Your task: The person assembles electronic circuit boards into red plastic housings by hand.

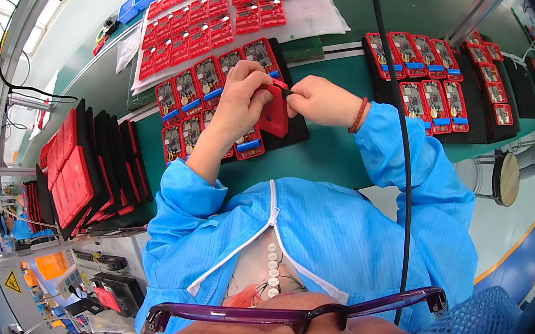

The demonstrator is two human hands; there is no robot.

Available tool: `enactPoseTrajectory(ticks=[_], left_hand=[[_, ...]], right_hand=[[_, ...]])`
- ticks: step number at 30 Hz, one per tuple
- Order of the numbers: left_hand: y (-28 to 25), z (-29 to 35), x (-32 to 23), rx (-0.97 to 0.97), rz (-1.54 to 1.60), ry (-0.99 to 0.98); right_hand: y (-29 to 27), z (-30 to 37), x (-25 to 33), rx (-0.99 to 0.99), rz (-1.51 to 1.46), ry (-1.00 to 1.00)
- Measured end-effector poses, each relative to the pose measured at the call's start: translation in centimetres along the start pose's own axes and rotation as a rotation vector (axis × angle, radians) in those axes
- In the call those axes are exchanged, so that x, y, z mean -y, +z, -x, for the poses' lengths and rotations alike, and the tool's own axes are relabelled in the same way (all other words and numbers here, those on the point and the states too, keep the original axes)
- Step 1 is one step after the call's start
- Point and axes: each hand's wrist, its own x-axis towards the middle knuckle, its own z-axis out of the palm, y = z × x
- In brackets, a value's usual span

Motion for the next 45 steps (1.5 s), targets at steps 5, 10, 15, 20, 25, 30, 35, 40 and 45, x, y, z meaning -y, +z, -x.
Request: enactPoseTrajectory(ticks=[5,10,15,20,25,30,35,40,45], left_hand=[[0.5,0.5,-0.2,0.076,0.201,-0.032],[1.0,-0.1,-0.6,0.056,0.209,0.017],[1.6,-0.5,0.1,0.031,0.209,0.050],[1.8,0.3,0.5,0.004,0.299,-0.008],[2.1,0.8,0.0,0.026,0.304,0.028],[1.9,0.8,0.0,0.059,0.315,-0.010],[1.5,0.6,1.6,0.058,0.363,-0.059],[1.3,0.1,2.9,0.092,0.422,-0.095],[0.8,-0.6,4.3,0.226,0.798,-0.247]], right_hand=[[2.1,0.6,-0.3,-0.249,0.556,-0.047],[-0.8,-0.1,-1.4,0.055,-0.019,-0.089],[-0.2,-0.3,-1.3,-0.133,0.513,-0.121],[1.4,0.4,-1.2,-0.269,0.715,-0.243],[3.1,1.0,-1.3,-0.287,0.931,-0.264],[3.5,1.9,-1.4,-0.207,0.742,-0.125],[3.4,2.4,-2.9,-0.253,0.513,-0.083],[5.1,1.5,-5.3,-0.484,0.152,-0.157],[4.8,-1.5,-7.1,-0.517,-0.421,0.075]])
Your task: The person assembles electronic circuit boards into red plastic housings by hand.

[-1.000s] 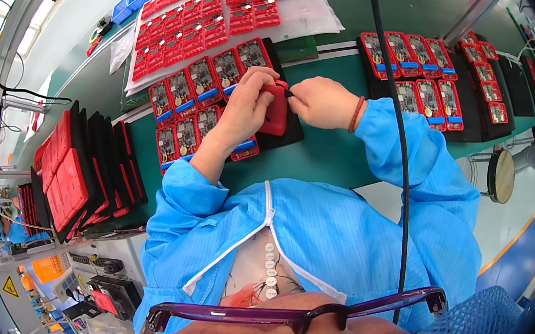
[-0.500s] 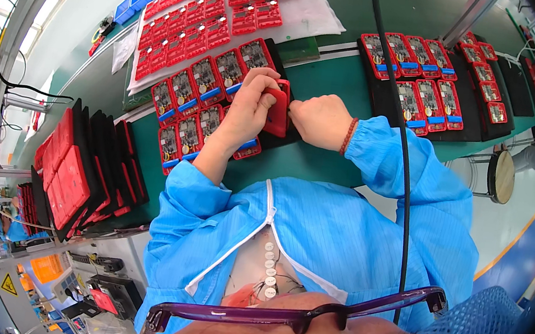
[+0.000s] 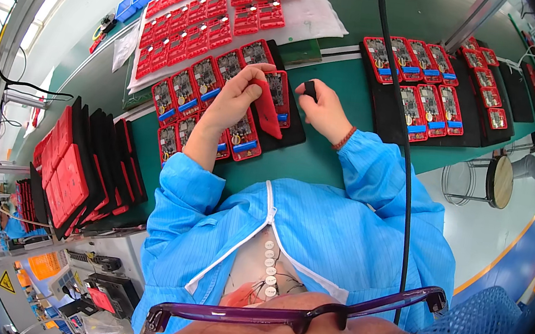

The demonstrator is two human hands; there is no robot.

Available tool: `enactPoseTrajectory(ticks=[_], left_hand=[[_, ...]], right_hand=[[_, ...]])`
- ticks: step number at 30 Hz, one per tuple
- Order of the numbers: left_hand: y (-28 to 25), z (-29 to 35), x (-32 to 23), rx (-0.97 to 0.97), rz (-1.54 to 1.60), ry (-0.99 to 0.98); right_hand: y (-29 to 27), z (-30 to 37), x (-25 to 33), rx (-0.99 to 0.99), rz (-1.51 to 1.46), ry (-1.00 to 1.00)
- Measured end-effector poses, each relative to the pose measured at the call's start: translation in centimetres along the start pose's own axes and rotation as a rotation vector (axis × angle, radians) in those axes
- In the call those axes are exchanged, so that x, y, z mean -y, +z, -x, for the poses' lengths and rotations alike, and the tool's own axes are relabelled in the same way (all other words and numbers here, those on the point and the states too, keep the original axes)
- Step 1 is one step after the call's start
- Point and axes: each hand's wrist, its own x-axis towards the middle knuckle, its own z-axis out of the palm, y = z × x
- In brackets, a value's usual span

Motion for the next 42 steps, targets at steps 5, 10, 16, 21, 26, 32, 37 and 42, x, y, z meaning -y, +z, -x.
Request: enactPoseTrajectory(ticks=[5,10,16,21,26,32,37,42], left_hand=[[-1.1,0.7,0.8,0.069,0.113,0.046],[-1.0,1.3,0.5,0.041,0.241,0.077],[-2.3,3.3,-0.2,-0.137,0.579,0.151],[-3.3,3.9,1.3,-0.131,0.839,0.239],[-3.4,4.4,1.9,-0.231,0.875,0.237],[-3.9,5.4,1.6,-0.269,0.912,0.252],[-3.3,4.7,1.1,-0.251,0.926,0.233],[-3.8,5.1,2.3,-0.314,0.939,0.211]], right_hand=[[1.5,-1.0,0.9,0.167,-0.201,-0.025],[2.9,-0.3,0.1,0.138,-0.333,0.029],[-0.3,-2.9,4.1,-0.146,-0.145,0.123],[-4.4,-10.6,7.5,-0.207,-0.257,0.250],[-7.2,-18.0,5.2,-0.225,-0.098,0.318],[-6.6,-21.7,4.2,-0.177,0.128,0.273],[-8.4,-24.9,-0.4,-0.450,0.285,-0.081],[-5.9,-22.0,1.3,-0.577,0.437,-0.096]])
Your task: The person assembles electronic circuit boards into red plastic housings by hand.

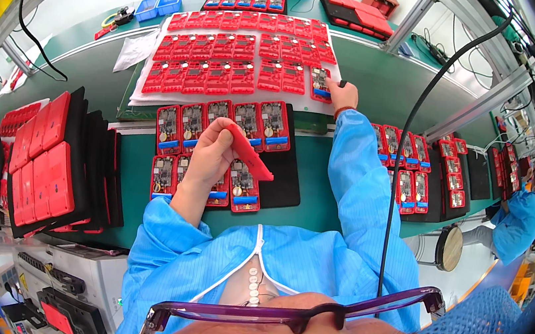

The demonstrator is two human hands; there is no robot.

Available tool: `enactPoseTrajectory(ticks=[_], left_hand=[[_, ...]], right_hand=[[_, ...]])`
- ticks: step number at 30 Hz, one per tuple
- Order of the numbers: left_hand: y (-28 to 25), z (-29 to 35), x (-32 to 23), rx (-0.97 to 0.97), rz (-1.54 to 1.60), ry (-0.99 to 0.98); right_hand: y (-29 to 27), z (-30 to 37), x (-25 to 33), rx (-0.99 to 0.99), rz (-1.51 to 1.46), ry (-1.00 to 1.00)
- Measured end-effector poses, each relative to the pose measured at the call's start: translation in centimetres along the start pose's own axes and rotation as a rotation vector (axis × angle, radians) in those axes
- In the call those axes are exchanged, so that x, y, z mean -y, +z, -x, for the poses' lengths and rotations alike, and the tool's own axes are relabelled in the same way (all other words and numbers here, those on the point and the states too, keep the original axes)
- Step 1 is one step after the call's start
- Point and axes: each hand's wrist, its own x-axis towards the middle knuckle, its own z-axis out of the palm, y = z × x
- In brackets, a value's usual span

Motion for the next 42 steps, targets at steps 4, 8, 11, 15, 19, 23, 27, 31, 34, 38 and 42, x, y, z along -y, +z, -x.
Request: enactPoseTrajectory(ticks=[4,8,11,15,19,23,27,31,34,38,42], left_hand=[[-0.5,-0.1,0.3,-0.013,0.011,0.033],[0.5,-0.3,0.6,-0.077,-0.056,0.079],[0.7,-0.4,0.4,-0.147,-0.105,0.107],[0.3,-0.3,-0.3,-0.207,-0.124,0.181],[-0.2,-0.9,-0.6,-0.331,-0.126,0.277],[-1.1,-0.6,-2.2,-0.465,-0.106,0.354],[-0.8,-0.6,-1.9,-0.477,-0.090,0.420],[0.9,-0.2,-0.7,-0.448,-0.355,0.482],[3.0,0.6,0.7,-0.275,-0.711,0.648],[6.5,2.1,3.1,0.122,-1.147,0.856],[5.6,3.1,4.2,0.335,-1.368,0.989]], right_hand=[[-1.7,1.9,3.3,0.184,0.343,-0.054],[-3.6,3.8,5.8,0.248,0.547,-0.033],[-4.4,4.8,6.0,0.297,0.587,-0.037],[-3.8,6.4,6.5,0.240,0.636,-0.081],[-5.6,6.4,4.4,0.393,0.204,0.103],[-7.2,16.3,6.1,0.591,-0.320,-0.010],[-10.9,25.5,7.2,0.543,0.470,-0.227],[-8.9,28.6,6.7,0.498,0.590,-0.217],[-8.3,28.6,6.9,0.472,0.447,-0.260],[-8.4,26.0,3.9,0.588,-0.363,-0.024],[-8.3,25.3,7.0,0.783,-1.014,0.609]])
